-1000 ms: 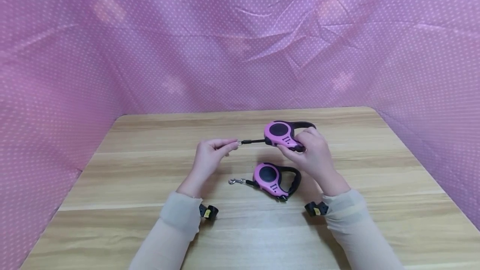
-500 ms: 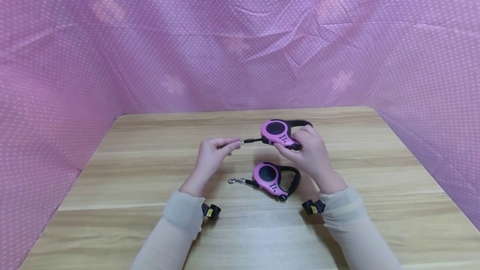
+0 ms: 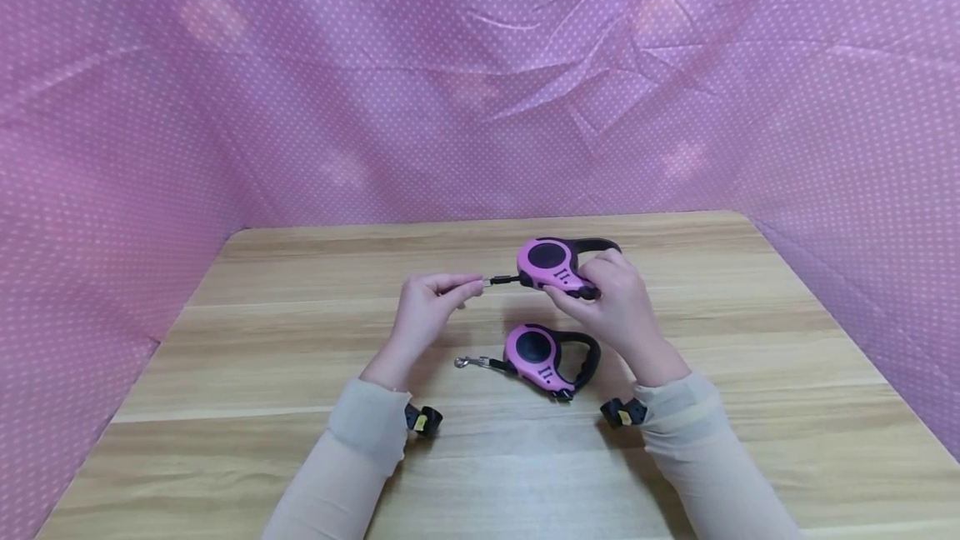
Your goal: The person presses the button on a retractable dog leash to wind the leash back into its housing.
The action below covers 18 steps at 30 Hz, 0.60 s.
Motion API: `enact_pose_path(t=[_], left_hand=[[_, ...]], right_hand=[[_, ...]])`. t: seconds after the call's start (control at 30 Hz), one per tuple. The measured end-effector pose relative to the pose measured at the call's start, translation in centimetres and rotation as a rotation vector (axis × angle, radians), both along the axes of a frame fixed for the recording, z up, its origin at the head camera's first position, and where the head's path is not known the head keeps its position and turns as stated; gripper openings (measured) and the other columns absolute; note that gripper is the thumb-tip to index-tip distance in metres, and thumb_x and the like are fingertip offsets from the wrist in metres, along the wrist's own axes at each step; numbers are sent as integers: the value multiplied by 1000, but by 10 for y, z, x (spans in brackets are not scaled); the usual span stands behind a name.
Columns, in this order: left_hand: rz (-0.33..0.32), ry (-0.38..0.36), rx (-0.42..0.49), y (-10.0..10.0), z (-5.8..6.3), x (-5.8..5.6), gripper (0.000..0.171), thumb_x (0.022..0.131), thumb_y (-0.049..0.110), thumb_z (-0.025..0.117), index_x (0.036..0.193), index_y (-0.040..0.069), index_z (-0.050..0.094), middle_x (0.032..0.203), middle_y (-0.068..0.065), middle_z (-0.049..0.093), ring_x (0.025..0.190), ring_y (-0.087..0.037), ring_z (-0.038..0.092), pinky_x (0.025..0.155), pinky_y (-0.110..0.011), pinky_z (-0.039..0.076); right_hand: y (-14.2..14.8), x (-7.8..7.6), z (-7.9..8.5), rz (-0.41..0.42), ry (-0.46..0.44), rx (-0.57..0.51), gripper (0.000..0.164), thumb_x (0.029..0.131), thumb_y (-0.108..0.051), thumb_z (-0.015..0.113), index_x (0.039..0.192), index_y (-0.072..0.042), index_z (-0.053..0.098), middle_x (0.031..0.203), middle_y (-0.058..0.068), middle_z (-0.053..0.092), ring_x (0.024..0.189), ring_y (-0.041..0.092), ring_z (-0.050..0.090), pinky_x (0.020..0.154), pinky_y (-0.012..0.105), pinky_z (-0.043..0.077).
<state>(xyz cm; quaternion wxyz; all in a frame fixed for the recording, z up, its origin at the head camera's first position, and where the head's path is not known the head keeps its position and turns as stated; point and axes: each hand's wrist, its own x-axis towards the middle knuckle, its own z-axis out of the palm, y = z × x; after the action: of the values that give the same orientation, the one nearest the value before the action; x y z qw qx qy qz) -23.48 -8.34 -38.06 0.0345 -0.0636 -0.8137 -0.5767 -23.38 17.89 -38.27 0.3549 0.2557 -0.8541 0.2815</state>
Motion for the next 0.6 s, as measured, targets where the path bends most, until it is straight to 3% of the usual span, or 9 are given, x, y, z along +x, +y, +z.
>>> enact_pose_path(t=[0.3,0.6], left_hand=[[-12,-5,1,-2,-2,-1,19,89,25,75,104,13,78,98,-7,77,80,-25,67,83,-49,56],[4,-32,-1,-3,-2,-2,21,87,27,76,103,14,78,99,-5,77,82,-23,66,84,-47,56]], right_hand=[[0,0,-1,-3,-6,5,42,75,-34,82,63,-9,50,61,2,50,73,20,47,60,31,37],[2,1,-2,-7,-6,10,42,75,-34,82,62,-9,50,61,2,49,73,20,48,60,31,38]])
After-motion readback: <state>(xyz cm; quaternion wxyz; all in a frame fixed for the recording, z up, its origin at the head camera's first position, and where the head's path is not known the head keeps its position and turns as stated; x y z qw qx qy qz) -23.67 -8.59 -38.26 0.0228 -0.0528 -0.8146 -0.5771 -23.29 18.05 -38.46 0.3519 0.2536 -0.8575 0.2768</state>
